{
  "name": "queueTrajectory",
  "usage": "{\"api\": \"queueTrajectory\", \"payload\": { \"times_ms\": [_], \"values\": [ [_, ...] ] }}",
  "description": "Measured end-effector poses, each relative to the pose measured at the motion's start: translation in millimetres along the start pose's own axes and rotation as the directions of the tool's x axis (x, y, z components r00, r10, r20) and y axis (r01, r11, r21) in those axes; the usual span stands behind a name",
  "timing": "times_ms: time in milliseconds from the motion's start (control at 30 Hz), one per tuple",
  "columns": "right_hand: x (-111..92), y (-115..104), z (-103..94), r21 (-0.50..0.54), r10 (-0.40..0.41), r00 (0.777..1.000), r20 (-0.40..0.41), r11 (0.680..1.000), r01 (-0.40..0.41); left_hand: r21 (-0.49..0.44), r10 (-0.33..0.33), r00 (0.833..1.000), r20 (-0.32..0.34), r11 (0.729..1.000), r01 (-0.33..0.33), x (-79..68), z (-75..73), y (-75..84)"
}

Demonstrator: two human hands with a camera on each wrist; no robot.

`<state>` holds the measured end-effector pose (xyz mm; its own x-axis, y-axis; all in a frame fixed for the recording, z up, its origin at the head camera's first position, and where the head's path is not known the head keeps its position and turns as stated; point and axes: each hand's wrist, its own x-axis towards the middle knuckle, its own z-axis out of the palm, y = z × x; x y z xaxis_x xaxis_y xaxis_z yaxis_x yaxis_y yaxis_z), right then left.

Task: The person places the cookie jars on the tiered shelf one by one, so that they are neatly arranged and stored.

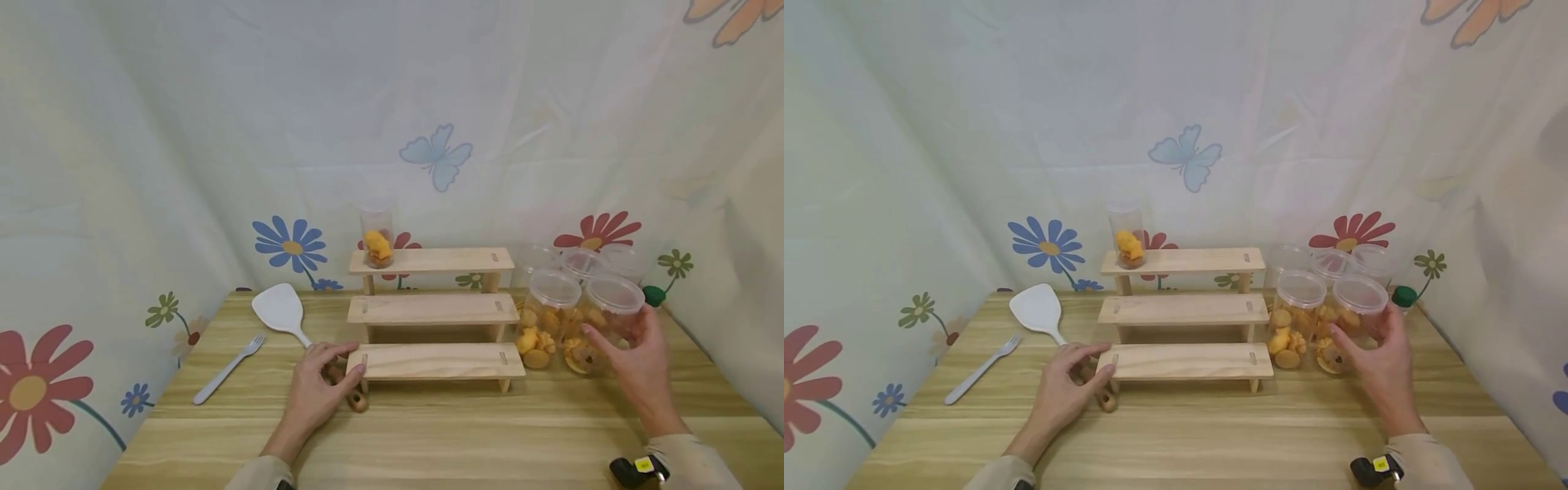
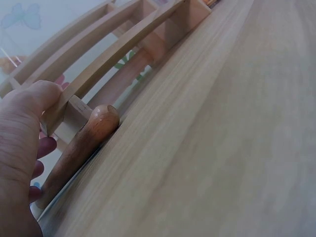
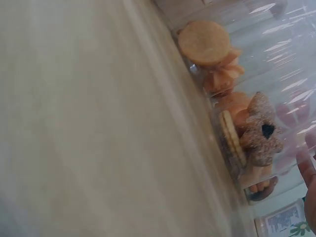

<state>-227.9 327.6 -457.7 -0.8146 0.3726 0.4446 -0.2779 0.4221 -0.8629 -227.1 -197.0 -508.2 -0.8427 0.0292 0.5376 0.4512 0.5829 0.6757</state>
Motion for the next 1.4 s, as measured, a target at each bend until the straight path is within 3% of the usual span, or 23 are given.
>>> {"api": "queueTrajectory", "payload": {
  "times_ms": [567, 1000, 1400],
  "values": [
    [-2, 20, 1.7, -0.016, 0.046, 0.999, 0.012, 0.999, -0.046, -0.003, 0.015, 1.0, -0.008, 1.0, -0.015, 0.2, 0.8, -0.2],
    [-3, 22, 1.9, -0.015, -0.002, 0.999, 0.033, 1.0, 0.002, 0.002, 0.036, 0.999, -0.018, 0.999, -0.036, 0.6, 0.4, -0.1],
    [7, 0, -10.7, -0.01, 0.02, 0.999, -0.044, 1.0, -0.021, 0.0, 0.022, 1.0, -0.009, 1.0, -0.022, 0.0, 0.1, 0.2]
  ]
}}
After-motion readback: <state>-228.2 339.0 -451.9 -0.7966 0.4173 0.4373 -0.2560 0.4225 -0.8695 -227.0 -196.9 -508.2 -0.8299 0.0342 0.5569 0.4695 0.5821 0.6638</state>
